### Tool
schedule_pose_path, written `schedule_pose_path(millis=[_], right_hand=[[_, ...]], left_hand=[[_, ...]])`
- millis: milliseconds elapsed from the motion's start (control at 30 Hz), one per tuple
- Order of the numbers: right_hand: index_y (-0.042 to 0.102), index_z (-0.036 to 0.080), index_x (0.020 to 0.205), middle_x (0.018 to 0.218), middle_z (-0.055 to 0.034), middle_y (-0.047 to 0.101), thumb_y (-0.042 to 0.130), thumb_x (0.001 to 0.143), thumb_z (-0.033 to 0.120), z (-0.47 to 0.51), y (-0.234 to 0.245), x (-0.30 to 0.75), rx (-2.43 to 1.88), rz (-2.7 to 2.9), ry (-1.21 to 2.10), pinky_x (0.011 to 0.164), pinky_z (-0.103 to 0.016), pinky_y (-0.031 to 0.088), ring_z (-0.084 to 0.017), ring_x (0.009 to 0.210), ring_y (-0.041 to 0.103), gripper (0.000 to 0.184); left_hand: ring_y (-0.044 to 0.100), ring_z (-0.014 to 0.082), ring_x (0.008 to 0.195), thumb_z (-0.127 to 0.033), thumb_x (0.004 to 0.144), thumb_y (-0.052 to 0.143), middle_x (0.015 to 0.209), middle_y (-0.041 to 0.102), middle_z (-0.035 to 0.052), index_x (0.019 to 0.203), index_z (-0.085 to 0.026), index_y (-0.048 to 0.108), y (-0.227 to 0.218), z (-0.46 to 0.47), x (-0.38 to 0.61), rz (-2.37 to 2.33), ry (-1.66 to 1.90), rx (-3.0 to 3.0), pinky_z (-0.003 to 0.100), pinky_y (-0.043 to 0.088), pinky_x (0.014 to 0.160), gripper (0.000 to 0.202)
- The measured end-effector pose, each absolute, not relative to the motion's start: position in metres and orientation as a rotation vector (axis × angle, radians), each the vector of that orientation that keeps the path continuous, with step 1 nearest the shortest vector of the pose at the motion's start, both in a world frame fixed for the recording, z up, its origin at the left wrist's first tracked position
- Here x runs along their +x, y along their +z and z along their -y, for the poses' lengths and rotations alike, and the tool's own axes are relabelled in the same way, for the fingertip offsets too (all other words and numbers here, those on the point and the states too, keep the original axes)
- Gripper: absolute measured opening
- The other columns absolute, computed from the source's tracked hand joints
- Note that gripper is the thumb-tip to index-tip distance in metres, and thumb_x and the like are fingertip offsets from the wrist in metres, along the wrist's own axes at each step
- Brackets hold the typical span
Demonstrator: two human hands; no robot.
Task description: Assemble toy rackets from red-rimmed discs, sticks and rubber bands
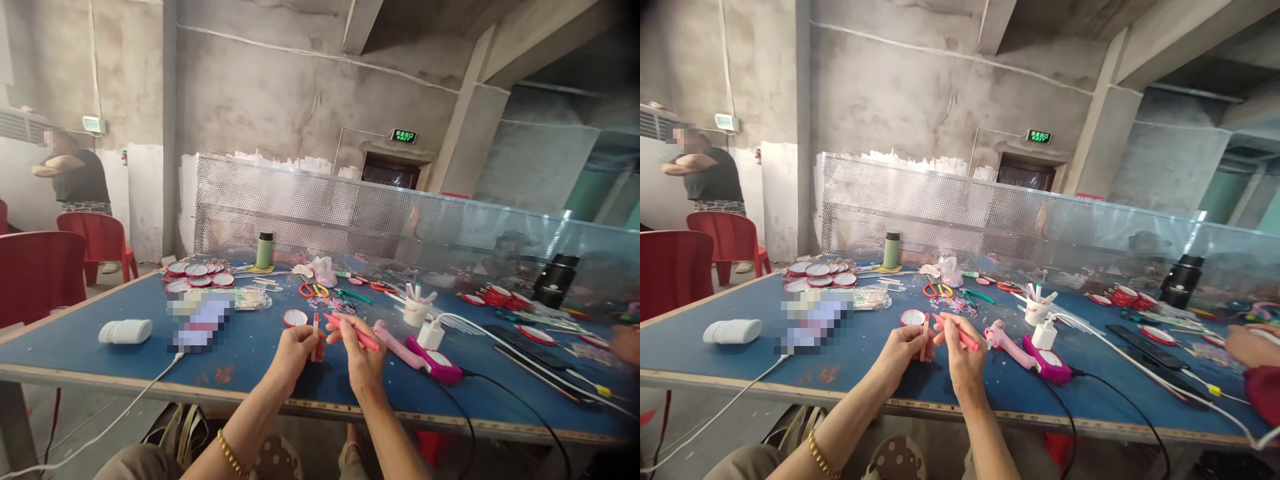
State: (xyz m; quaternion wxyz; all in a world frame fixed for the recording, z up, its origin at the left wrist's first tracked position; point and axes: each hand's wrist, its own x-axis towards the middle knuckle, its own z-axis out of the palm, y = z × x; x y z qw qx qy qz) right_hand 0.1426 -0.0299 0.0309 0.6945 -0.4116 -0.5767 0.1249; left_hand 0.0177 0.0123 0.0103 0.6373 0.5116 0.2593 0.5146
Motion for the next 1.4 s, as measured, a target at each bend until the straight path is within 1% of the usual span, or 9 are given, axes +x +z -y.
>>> schedule_pose_path(millis=[100, 167, 333, 500, 733, 900, 1000, 1167, 1400], right_hand=[[0.074, 0.015, 0.093, 0.071, -0.0027, 0.072, 0.061, 0.091, 0.040, 0.025, 0.024, 0.150, -0.909, 1.227, 0.256, 0.054, -0.025, 0.050, -0.012, 0.052, 0.062, 0.028], [0.071, 0.014, 0.094, 0.069, -0.0021, 0.071, 0.058, 0.093, 0.040, 0.023, 0.019, 0.152, -0.904, 1.168, 0.234, 0.053, -0.025, 0.049, -0.012, 0.050, 0.060, 0.029], [0.071, 0.014, 0.086, 0.065, -0.0041, 0.072, 0.064, 0.088, 0.039, 0.029, 0.018, 0.144, -0.913, 1.219, 0.239, 0.049, -0.025, 0.052, -0.015, 0.047, 0.064, 0.027], [0.071, 0.016, 0.080, 0.067, -0.0054, 0.075, 0.065, 0.086, 0.037, 0.037, 0.021, 0.136, -0.921, 1.330, 0.233, 0.054, -0.027, 0.056, -0.016, 0.048, 0.068, 0.023], [0.071, 0.017, 0.084, 0.070, -0.0055, 0.076, 0.061, 0.091, 0.038, 0.037, 0.019, 0.137, -0.933, 1.396, 0.207, 0.049, -0.025, 0.055, -0.016, 0.049, 0.068, 0.025], [0.070, 0.017, 0.082, 0.072, -0.0051, 0.076, 0.060, 0.091, 0.036, 0.037, 0.020, 0.135, -0.935, 1.413, 0.183, 0.052, -0.025, 0.055, -0.014, 0.048, 0.067, 0.024], [0.070, 0.017, 0.081, 0.071, -0.0048, 0.075, 0.061, 0.091, 0.034, 0.039, 0.022, 0.134, -0.944, 1.418, 0.178, 0.054, -0.025, 0.056, -0.014, 0.048, 0.066, 0.022], [0.071, 0.017, 0.082, 0.074, -0.0054, 0.076, 0.060, 0.091, 0.034, 0.039, 0.022, 0.133, -0.942, 1.424, 0.173, 0.052, -0.025, 0.055, -0.014, 0.048, 0.067, 0.022], [0.071, 0.017, 0.082, 0.074, -0.0053, 0.077, 0.061, 0.091, 0.033, 0.040, 0.024, 0.133, -0.949, 1.429, 0.171, 0.053, -0.025, 0.056, -0.014, 0.049, 0.067, 0.020]], left_hand=[[0.064, 0.0156, 0.052, -0.051, 0.066, 0.074, 0.059, 0.068, 0.0018, 0.082, -0.014, 0.064, 0.005, -0.011, 0.019, -0.608, 1.194, 1.188, 0.025, 0.048, 0.053, 0.042], [0.066, 0.0174, 0.053, -0.053, 0.069, 0.072, 0.060, 0.069, 0.0024, 0.082, -0.016, 0.061, 0.003, -0.008, 0.019, -0.618, 1.201, 1.203, 0.026, 0.048, 0.053, 0.041], [0.067, 0.0185, 0.054, -0.054, 0.072, 0.070, 0.062, 0.069, 0.0017, 0.082, -0.016, 0.060, 0.003, -0.005, 0.017, -0.586, 1.174, 1.285, 0.027, 0.050, 0.056, 0.041], [0.066, 0.0190, 0.056, -0.057, 0.073, 0.070, 0.060, 0.065, -0.0006, 0.083, -0.016, 0.062, 0.002, -0.006, 0.016, -0.556, 1.160, 1.343, 0.028, 0.049, 0.058, 0.043], [0.059, 0.0149, 0.052, -0.052, 0.076, 0.068, 0.055, 0.060, -0.0029, 0.075, -0.018, 0.060, 0.001, -0.005, 0.017, -0.552, 1.194, 1.373, 0.026, 0.048, 0.058, 0.035], [0.056, 0.0138, 0.051, -0.047, 0.078, 0.065, 0.054, 0.059, -0.0028, 0.070, -0.018, 0.057, 0.001, -0.005, 0.017, -0.560, 1.214, 1.401, 0.024, 0.045, 0.055, 0.031], [0.054, 0.0133, 0.050, -0.047, 0.079, 0.064, 0.052, 0.056, -0.0034, 0.068, -0.019, 0.056, 0.001, -0.005, 0.017, -0.569, 1.222, 1.420, 0.024, 0.044, 0.054, 0.031], [0.053, 0.0136, 0.049, -0.049, 0.079, 0.062, 0.050, 0.054, -0.0035, 0.066, -0.020, 0.055, 0.001, -0.005, 0.018, -0.574, 1.218, 1.439, 0.025, 0.047, 0.057, 0.032], [0.052, 0.0130, 0.048, -0.050, 0.080, 0.062, 0.050, 0.054, -0.0032, 0.065, -0.020, 0.055, -0.001, -0.006, 0.018, -0.602, 1.235, 1.464, 0.023, 0.043, 0.054, 0.035]])
